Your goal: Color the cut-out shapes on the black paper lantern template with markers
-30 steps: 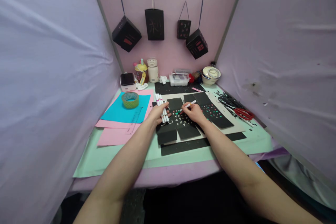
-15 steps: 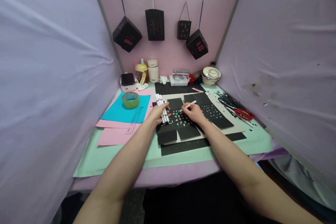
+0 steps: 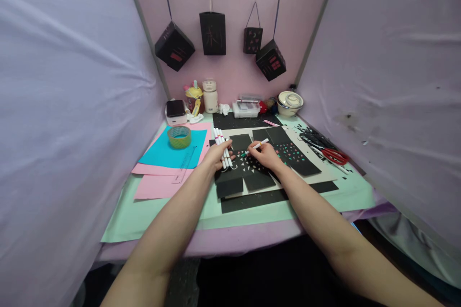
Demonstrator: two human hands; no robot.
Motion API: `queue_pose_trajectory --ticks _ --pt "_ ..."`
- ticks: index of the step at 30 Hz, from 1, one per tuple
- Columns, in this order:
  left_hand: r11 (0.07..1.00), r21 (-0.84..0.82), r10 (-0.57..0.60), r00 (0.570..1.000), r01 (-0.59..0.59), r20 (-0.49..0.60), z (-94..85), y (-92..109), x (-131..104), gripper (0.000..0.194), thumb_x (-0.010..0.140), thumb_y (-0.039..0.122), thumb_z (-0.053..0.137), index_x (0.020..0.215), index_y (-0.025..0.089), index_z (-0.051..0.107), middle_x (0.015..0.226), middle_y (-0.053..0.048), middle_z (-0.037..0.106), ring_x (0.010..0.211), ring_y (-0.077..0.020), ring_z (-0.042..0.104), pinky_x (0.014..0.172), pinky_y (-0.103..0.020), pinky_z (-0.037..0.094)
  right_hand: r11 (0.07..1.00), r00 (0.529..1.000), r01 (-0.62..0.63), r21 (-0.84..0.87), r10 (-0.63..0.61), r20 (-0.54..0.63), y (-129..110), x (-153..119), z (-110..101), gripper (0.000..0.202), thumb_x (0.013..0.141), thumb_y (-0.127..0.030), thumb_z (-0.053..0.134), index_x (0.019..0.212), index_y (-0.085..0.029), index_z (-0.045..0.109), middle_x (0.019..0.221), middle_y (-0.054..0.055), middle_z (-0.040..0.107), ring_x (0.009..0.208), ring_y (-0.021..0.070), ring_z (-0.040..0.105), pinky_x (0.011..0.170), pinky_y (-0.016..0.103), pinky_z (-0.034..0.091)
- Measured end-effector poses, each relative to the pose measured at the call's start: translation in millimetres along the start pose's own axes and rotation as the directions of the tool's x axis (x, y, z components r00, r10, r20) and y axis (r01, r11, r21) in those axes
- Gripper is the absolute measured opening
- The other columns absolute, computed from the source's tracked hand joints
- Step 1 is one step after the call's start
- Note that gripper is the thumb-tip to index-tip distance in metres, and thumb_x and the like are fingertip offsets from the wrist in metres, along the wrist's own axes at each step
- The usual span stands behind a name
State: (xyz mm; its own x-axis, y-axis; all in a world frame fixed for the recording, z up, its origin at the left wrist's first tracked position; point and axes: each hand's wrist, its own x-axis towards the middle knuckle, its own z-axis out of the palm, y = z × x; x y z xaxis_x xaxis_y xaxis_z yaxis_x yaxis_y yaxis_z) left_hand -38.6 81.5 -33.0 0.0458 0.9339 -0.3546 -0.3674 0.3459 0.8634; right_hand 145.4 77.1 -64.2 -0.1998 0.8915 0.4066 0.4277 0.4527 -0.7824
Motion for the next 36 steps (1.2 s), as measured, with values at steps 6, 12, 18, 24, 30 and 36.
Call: queue_pose_trajectory --ticks 6,12,18,24,30,36 --pt "1.000 -0.003 0.003 1.000 -0.003 0.011 -0.6 -0.6 1.0 0.017 0.070 0.021 0.067 0.080 0.014 0.054 0.064 0.001 0.057 0.045 -0.0072 0.052 0.061 -0.036 0.054 1.000 1.000 -0.005 -0.004 0.005 -0.006 -0.7 -0.4 -0.6 0.017 0.076 -0.028 0.048 0.068 -0.018 0.059 0.065 0.000 0.064 0.066 0.0145 0.060 0.064 0.023 0.042" --pt "1.000 0.003 -0.002 1.000 0.002 -0.003 -0.4 -0.3 1.2 0.019 0.068 0.022 0.068 0.081 0.015 0.055 0.065 0.000 0.058 0.045 -0.0075 0.052 0.061 -0.036 0.054 1.000 0.995 -0.006 0.003 0.006 -0.104 -1.9 -0.2 -0.9 0.019 0.076 -0.032 0.049 0.072 -0.017 0.061 0.066 0.001 0.064 0.064 0.0144 0.058 0.063 0.024 0.042" --pt "1.000 0.000 -0.002 1.000 0.002 -0.006 -0.2 -0.1 -0.2 0.019 0.069 0.022 0.068 0.081 0.015 0.055 0.065 0.001 0.058 0.044 -0.0070 0.051 0.061 -0.036 0.054 0.999 0.940 0.012 -0.046 -0.026 -0.339 -4.4 0.0 -6.4 0.023 0.078 -0.034 0.046 0.070 -0.017 0.059 0.063 0.001 0.061 0.061 0.0136 0.055 0.061 0.024 0.040" --pt "1.000 0.001 0.010 1.000 -0.010 -0.019 -0.1 -0.7 -1.2 0.021 0.068 0.022 0.068 0.083 0.015 0.055 0.069 -0.001 0.059 0.045 -0.0073 0.052 0.060 -0.036 0.055 0.999 0.911 0.002 -0.039 -0.018 -0.412 -4.7 1.3 -8.3 0.021 0.078 -0.030 0.044 0.067 -0.018 0.058 0.060 0.000 0.058 0.057 0.0128 0.053 0.059 0.023 0.039" --pt "1.000 -0.007 0.023 0.999 -0.023 -0.026 1.9 -0.3 -4.2 0.019 0.070 0.020 0.066 0.083 0.013 0.054 0.073 -0.002 0.060 0.045 -0.0064 0.051 0.061 -0.036 0.056 1.000 0.910 -0.015 -0.004 0.012 -0.415 -2.8 2.9 -6.9 0.020 0.077 -0.031 0.045 0.068 -0.018 0.058 0.059 -0.001 0.057 0.056 0.0125 0.052 0.057 0.023 0.039" --pt "1.000 -0.017 0.016 1.000 -0.016 -0.021 3.1 0.7 -6.6 0.019 0.070 0.020 0.067 0.082 0.013 0.053 0.073 -0.002 0.060 0.045 -0.0063 0.051 0.060 -0.035 0.056 0.999 0.920 -0.041 0.027 0.048 -0.388 -2.6 3.2 -4.9 0.020 0.076 -0.033 0.047 0.068 -0.018 0.058 0.056 -0.002 0.053 0.051 0.0111 0.047 0.052 0.022 0.036"
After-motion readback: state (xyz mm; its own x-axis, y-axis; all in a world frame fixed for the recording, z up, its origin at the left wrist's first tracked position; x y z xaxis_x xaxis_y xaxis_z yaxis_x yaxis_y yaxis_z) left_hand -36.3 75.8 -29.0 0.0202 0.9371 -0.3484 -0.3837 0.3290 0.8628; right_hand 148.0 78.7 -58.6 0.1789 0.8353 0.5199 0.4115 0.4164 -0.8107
